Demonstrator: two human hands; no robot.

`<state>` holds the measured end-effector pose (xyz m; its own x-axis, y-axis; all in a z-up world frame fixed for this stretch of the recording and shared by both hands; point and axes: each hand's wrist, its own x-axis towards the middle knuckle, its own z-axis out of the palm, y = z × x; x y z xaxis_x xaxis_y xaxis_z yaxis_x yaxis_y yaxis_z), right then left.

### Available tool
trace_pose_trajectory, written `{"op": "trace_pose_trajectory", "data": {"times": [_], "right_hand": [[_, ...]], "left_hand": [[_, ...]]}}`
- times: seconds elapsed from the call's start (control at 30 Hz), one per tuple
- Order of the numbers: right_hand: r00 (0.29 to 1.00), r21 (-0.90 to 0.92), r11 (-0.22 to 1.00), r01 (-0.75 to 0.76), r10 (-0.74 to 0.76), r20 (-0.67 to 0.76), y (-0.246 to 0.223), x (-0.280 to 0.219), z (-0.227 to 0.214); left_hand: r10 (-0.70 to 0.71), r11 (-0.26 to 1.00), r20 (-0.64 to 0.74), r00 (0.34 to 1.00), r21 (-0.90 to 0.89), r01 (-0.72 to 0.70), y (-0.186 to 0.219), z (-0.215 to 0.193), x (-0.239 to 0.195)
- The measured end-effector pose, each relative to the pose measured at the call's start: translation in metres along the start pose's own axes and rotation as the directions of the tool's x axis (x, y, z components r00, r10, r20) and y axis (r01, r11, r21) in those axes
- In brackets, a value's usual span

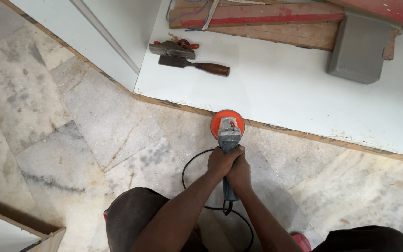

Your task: The person uses an angle grinder to smooth the edge of a wooden baseboard along the floor. The person holds the tool with both hands and moves it along the baseboard while kneeling.

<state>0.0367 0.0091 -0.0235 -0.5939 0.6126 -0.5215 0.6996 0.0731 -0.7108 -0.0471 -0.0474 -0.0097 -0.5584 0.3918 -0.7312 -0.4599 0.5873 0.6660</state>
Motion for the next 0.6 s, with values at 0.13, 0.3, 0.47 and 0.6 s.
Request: {"op": "trace_pose_trajectory", "data": {"times": [0.13, 0.3, 0.47, 0.6], "right_hand": [[1.000, 0.015, 1.000, -0.004, 0.004, 0.003, 0.002, -0.002, 0.000], [0.997, -0.004, 0.998, -0.059, 0.059, -0.042, 0.014, -0.006, -0.008], [0.994, 0.016, 0.998, -0.067, 0.068, -0.082, 0.024, -0.010, -0.020], [0.988, 0.027, 0.992, -0.120, 0.122, -0.097, 0.027, -0.013, -0.026]], "left_hand": [[-0.025, 1.000, -0.005, 1.000, 0.014, 0.025, 0.000, 0.002, -0.001], [0.029, 0.999, 0.067, 0.997, 0.038, -0.031, -0.003, 0.015, -0.004], [0.043, 0.994, 0.076, 0.996, 0.102, -0.050, -0.004, 0.030, -0.005], [0.006, 0.990, 0.121, 0.993, 0.136, -0.022, -0.002, 0.039, -0.006]]}}
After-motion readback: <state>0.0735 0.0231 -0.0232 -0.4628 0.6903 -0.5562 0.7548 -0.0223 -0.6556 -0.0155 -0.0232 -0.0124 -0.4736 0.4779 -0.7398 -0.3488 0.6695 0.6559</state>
